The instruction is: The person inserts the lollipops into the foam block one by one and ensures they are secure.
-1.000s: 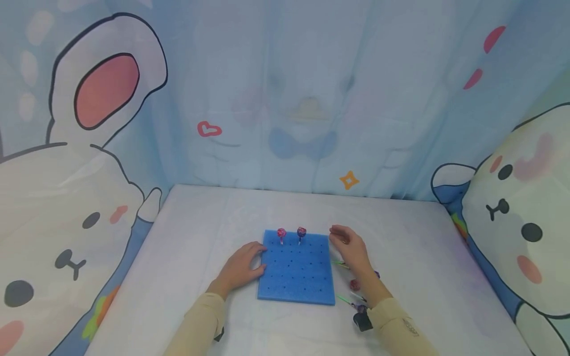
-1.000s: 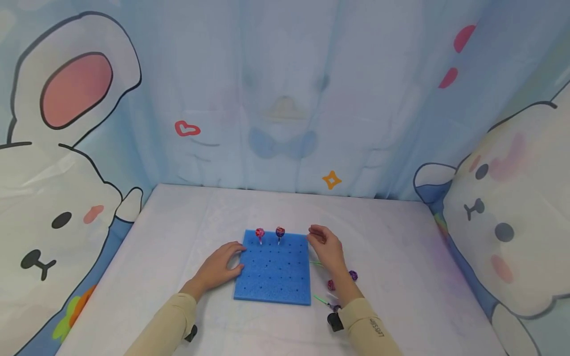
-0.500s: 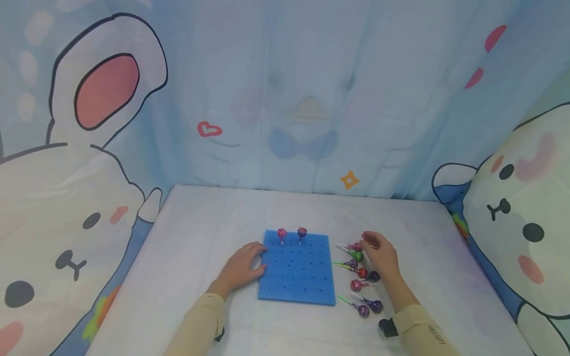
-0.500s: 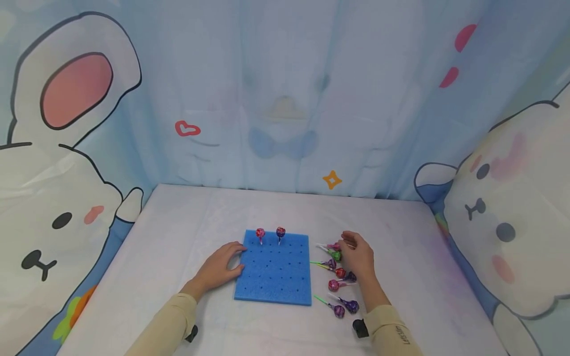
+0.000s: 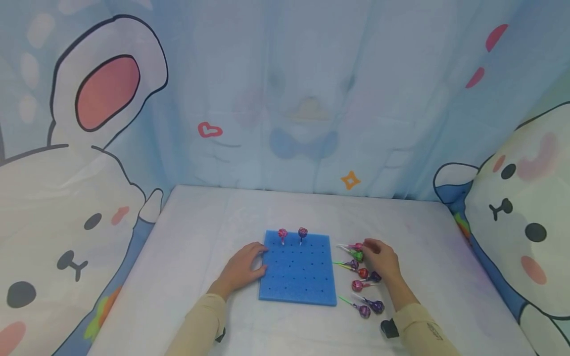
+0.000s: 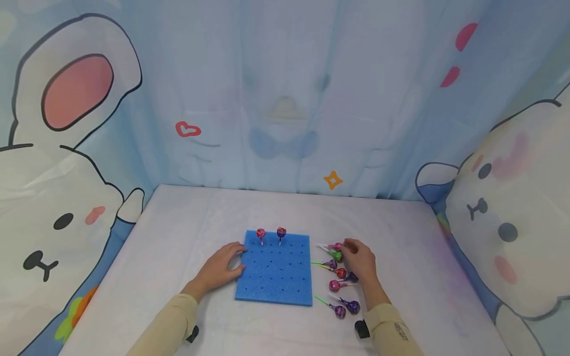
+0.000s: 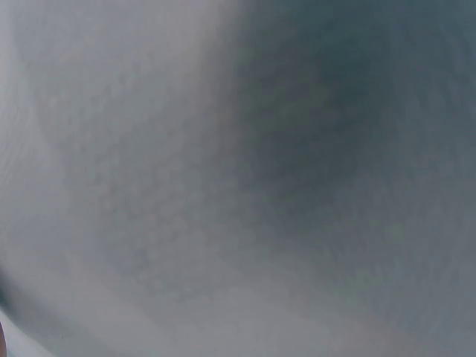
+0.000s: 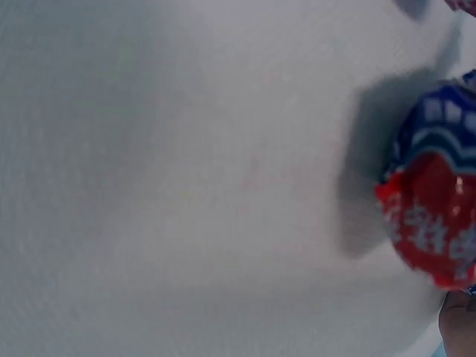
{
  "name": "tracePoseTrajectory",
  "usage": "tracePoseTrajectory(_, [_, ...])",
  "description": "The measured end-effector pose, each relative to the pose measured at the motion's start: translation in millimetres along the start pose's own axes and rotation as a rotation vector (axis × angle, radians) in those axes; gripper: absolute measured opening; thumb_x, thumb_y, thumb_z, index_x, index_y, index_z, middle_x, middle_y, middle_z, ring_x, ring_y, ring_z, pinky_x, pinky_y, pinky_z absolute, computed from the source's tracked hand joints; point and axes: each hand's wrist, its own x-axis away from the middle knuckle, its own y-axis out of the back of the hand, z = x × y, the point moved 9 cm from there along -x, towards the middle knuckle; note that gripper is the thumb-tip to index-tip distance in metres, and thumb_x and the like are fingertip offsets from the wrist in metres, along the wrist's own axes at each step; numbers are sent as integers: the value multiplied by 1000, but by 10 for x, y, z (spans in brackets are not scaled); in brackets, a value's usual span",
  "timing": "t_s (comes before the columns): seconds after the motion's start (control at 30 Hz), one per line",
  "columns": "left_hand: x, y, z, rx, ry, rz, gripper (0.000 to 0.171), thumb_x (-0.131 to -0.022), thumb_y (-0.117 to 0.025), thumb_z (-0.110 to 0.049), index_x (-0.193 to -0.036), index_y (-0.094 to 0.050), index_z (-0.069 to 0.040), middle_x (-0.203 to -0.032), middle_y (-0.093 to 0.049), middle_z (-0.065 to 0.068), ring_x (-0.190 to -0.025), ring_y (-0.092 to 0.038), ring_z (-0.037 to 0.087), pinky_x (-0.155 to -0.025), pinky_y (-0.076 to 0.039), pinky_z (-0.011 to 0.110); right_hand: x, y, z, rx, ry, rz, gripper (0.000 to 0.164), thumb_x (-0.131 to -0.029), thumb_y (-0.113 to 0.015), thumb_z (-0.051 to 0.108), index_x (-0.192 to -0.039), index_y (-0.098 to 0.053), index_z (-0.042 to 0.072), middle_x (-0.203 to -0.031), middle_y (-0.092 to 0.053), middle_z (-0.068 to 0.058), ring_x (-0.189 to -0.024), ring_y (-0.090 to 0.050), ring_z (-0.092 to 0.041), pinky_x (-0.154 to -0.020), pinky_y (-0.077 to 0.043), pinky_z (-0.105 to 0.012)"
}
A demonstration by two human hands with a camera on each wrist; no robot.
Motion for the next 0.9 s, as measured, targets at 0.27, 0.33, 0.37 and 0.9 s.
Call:
tracePoseTrajectory(0.27, [0,-19,3,-3,15,12,47,-91,-63,-39,-132,-56,-18,-134,-56,0,-132,-47,19,-112,-37,37,-14,-54,34,-8,17,24,43,-98,-58,24,-134,-53,-1,-129,-58,-23,-121,-52,-39,-103,-43,-53])
tracePoseTrajectory(0.33, [5,-12,-4,0,17,12,47,-91,-63,-39,-132,-56,-18,-134,-56,0,-132,-47,19,-112,-38,37,-16,-67,46,-9,13,28,44,-98,-59,24,-134,-52,-1,-128,-58,-24,-120,-53,-40,-102,-44,-53])
tracePoseTrajectory(0.37, [8,-6,-8,2,18,12,47,-90,-63,-39,-132,-56,-18,-134,-56,0,-132,-47,19,-112,-38,38,-16,-70,52,-11,8,28,44,-98,-59,24,-134,-52,-1,-128,-58,-23,-120,-53,-39,-102,-45,-53])
tracePoseTrajectory(0.9, [24,49,-48,5,-27,-20,46,-89,-64,-35,-131,-57,-16,-133,-56,3,-131,-48,22,-111,-38,38,-34,54,296,-216,31,-21,48,-99,-56,27,-142,-46,7,-138,-50,-17,-123,-54,-34,-100,-49,-46])
